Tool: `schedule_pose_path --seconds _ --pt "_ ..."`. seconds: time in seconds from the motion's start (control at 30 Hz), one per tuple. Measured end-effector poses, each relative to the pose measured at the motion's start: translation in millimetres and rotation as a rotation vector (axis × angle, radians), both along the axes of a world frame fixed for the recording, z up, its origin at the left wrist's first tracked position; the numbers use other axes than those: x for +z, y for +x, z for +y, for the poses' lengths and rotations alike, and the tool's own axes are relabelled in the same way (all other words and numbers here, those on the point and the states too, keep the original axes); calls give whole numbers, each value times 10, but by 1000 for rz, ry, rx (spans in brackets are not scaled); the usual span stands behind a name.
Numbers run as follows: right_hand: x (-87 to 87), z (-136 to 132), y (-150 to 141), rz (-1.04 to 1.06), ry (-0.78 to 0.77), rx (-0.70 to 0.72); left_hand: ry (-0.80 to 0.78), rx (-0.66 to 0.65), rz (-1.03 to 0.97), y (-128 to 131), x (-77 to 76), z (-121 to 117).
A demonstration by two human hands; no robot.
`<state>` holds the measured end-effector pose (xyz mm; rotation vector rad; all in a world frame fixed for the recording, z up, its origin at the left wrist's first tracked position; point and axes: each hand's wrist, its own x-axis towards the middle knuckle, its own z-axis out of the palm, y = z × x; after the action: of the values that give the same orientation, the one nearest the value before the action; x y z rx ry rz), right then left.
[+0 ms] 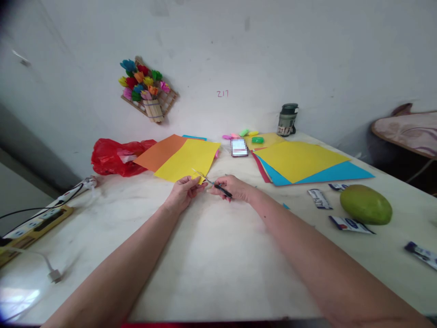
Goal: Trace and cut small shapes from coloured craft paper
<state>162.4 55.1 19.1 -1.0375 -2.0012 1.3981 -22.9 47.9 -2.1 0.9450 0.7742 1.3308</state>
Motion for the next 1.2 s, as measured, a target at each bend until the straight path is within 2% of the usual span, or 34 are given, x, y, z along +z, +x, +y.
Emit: schedule_pose_path --seconds 1.2 --pt "-85 56 20 81 -10 7 6 -22 -22 11 6 -14"
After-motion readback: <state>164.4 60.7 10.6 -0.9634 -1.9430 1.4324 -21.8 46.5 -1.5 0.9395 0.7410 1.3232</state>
